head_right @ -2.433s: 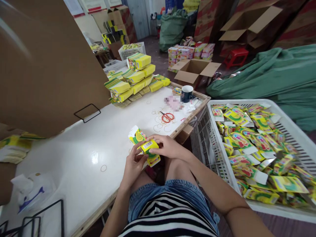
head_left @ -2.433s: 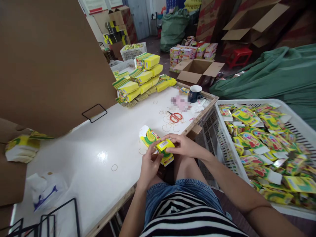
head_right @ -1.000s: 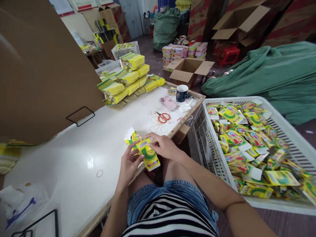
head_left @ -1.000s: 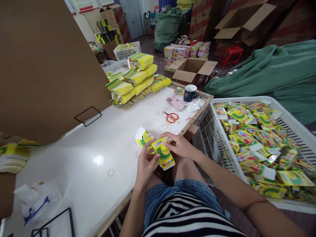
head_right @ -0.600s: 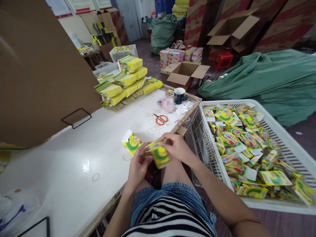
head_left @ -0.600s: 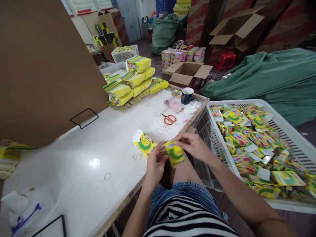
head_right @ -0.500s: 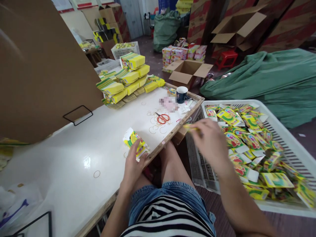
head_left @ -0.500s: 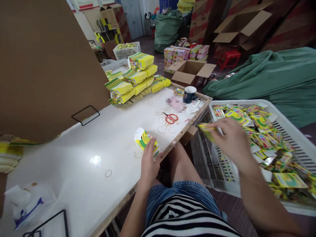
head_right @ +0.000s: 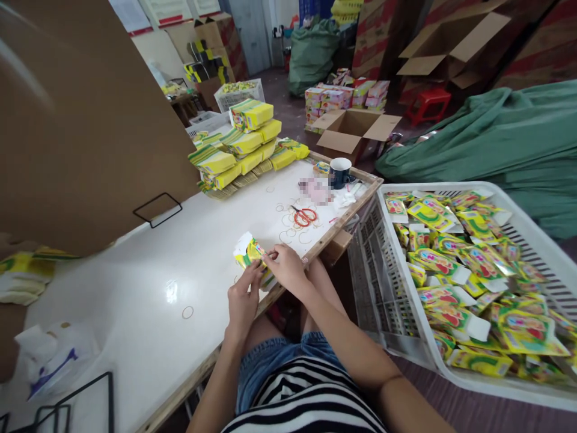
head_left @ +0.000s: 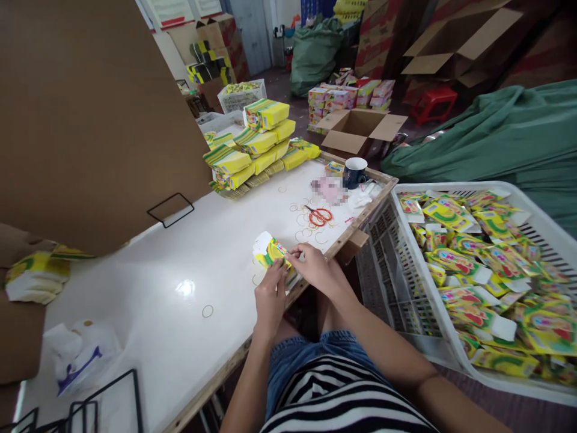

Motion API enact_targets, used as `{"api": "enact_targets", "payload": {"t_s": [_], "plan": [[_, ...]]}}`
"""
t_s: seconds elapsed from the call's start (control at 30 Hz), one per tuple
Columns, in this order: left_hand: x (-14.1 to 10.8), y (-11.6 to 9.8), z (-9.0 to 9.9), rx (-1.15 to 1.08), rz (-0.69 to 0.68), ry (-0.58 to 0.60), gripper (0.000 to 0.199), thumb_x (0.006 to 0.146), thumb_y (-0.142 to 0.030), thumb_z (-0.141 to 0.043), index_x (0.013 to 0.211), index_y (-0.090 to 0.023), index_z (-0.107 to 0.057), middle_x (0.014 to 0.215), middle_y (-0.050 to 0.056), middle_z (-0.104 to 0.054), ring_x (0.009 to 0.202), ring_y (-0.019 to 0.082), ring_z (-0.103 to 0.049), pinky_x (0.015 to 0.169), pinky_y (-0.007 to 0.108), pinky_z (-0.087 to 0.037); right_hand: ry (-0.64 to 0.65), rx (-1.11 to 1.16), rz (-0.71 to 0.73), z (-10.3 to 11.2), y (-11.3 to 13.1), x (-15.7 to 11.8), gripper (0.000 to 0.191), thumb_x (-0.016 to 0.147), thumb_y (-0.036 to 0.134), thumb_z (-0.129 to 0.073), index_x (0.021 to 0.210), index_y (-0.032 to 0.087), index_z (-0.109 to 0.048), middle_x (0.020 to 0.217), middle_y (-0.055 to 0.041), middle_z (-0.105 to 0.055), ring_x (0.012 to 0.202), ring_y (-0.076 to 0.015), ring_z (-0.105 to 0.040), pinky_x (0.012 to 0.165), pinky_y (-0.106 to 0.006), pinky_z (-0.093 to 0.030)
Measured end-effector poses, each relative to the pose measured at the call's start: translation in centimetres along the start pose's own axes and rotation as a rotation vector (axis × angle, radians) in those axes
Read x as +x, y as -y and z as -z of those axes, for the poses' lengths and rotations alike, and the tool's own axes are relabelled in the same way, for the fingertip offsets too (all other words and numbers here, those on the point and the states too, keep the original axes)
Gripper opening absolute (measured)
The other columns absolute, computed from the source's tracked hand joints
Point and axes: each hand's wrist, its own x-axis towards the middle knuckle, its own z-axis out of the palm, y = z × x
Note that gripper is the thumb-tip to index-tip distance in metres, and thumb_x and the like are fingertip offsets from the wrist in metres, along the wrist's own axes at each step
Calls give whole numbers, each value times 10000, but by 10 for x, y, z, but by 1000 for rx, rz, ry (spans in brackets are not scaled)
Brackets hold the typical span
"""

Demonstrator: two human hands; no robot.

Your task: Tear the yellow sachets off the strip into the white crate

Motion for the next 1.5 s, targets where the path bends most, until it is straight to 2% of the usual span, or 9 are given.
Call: {"api": "enact_targets", "payload": {"t_s": [0.13,0.3,0.43,0.53,0.67,0.83,1.1,1.37,1.5], "plan": [[-7,-11,-4,-68,-125,73,256,873,-264,-594,1104,-276,-705,1321,60,-620,1318,261,-488,1157,518,-296,-23,251,-42,19,-11,-11,218,814,396,-611,837,180,-618,796,-40,-683,711,-172,-626,678,-299,-504],[-6,-29,-8,-495,35,-168,591,852,-461,-615,1395,-291,-453,1533,88,-374,1425,287,-313,1149,439,-319,14,709,-111,30,-23,-36,346,741,468,-723,910,198,-590,795,-33,-704,740,-183,-661,721,-320,-537],[0,-33,-5,-883,339,175,623,753,-637,-634,1184,-187,-632,1268,159,-642,1227,322,-564,981,431,-496,104,776,-146,19,-21,-50,375,699,498,-759,866,203,-596,780,-25,-696,743,-189,-666,725,-331,-546],[0,-34,-2,-942,409,214,587,695,-585,-722,1104,-169,-661,1178,159,-691,1118,313,-637,903,408,-532,53,611,-58,17,-17,-54,307,751,486,-706,797,205,-591,780,-37,-684,756,-203,-651,726,-356,-543],[-1,-34,-1,-965,475,213,592,667,-550,-758,1102,-160,-661,1054,137,-739,925,277,-708,791,370,-555,-132,190,272,35,-5,-51,161,843,264,-602,996,224,-636,1147,-98,-650,1098,-250,-574,962,-438,-456],[-3,-33,2,-945,576,160,498,682,-472,-773,1054,-151,-689,873,71,-764,670,180,-700,653,282,-539,140,70,526,59,10,-40,346,892,203,-516,1229,269,-565,1220,-64,-633,1134,-234,-561,999,-436,-441],[-4,-38,-4,-928,532,83,446,727,-428,-753,1081,-173,-661,993,76,-749,830,203,-705,740,286,-544,-40,95,243,43,2,-44,474,858,405,-613,1289,232,-525,1315,-110,-545,899,-207,-602,860,-389,-503],[-3,-40,-10,-538,347,12,318,840,-451,-629,976,-164,-623,920,52,-703,880,193,-667,778,275,-527,-90,26,121,32,5,-47,229,866,342,-567,704,184,-605,680,-27,-612,632,-167,-530,608,-277,-428],[0,-36,-8,-390,314,35,426,836,-389,-645,1180,-183,-500,840,21,-678,785,175,-667,721,278,-527,-99,110,114,32,-8,-42,197,860,374,-586,791,195,-628,666,-8,-600,593,-148,-524,571,-256,-424]]}}
